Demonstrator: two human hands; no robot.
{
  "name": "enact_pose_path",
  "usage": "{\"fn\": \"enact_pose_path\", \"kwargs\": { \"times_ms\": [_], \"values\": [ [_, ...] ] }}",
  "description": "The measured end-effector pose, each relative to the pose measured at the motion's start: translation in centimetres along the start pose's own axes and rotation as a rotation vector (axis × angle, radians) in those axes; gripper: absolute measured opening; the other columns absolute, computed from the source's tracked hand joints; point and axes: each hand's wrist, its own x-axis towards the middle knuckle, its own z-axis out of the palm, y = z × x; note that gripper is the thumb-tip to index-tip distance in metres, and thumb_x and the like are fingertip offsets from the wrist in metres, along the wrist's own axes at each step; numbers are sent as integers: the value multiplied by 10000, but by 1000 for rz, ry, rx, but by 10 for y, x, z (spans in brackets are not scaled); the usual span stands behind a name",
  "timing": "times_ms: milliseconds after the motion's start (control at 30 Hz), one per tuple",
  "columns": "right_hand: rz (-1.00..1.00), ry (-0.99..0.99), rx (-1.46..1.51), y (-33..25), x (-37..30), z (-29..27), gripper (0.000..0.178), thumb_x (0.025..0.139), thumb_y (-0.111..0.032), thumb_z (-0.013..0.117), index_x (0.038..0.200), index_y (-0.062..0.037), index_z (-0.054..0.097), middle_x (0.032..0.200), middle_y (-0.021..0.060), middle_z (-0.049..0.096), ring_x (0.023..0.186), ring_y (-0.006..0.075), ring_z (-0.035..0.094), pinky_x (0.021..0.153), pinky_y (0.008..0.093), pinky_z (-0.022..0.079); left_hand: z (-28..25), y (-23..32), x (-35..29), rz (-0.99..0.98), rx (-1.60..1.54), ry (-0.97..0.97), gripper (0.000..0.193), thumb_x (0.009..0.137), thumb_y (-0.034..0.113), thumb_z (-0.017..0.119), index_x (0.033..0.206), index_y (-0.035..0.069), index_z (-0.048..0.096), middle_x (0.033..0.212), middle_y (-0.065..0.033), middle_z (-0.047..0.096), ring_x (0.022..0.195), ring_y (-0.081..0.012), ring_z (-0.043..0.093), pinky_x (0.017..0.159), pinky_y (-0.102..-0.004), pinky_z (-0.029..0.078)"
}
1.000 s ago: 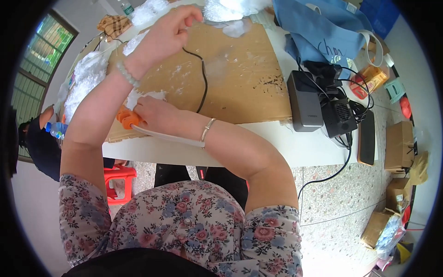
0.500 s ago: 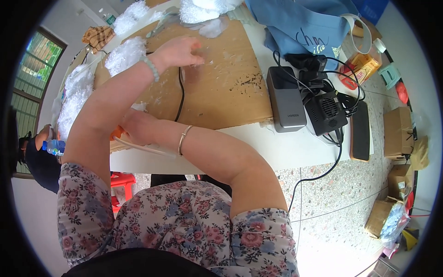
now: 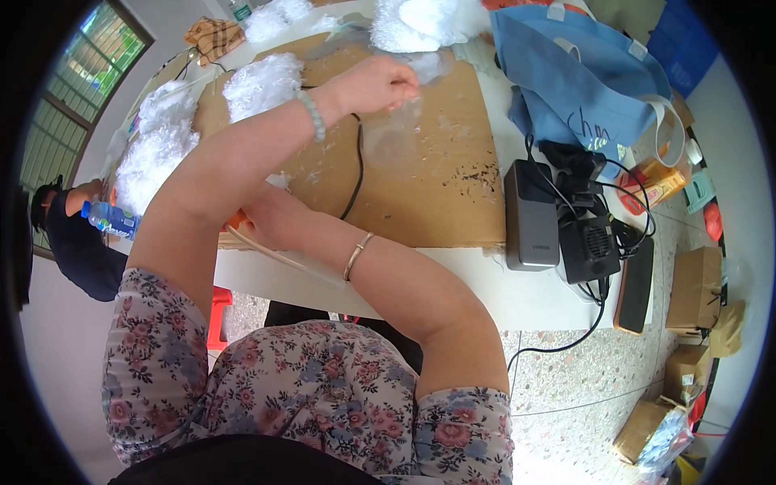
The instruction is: Apply hot glue to white stuffing materials to attach them to a base part, likely for a toy.
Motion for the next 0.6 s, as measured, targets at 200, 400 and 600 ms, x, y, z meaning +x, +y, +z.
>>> {"fn": "enact_pose_path", "kwargs": {
  "times_ms": [200,400,600],
  "values": [
    [-39,24,-175,17,2,14,243,788,-106,612,1009,-11,571,1019,162,532,959,330,528,815,387,451,-101,29,-13,145,-242,278,148,826,50,573,948,-6,634,802,-63,632,682,-93,578,648,-239,481],
    [-12,35,-170,17,-5,8,260,777,-97,632,1011,-5,564,979,160,543,942,346,539,815,389,456,-182,6,-104,158,-387,645,121,858,48,571,929,-26,635,764,-42,635,661,-105,598,647,-252,512],
    [291,58,-80,9,-5,-4,272,822,-127,642,1045,3,556,935,113,587,860,220,585,770,309,470,-188,-56,-213,178,-549,1009,214,835,25,579,1047,-1,595,808,-38,639,718,-126,612,678,-251,509]
  ]
}}
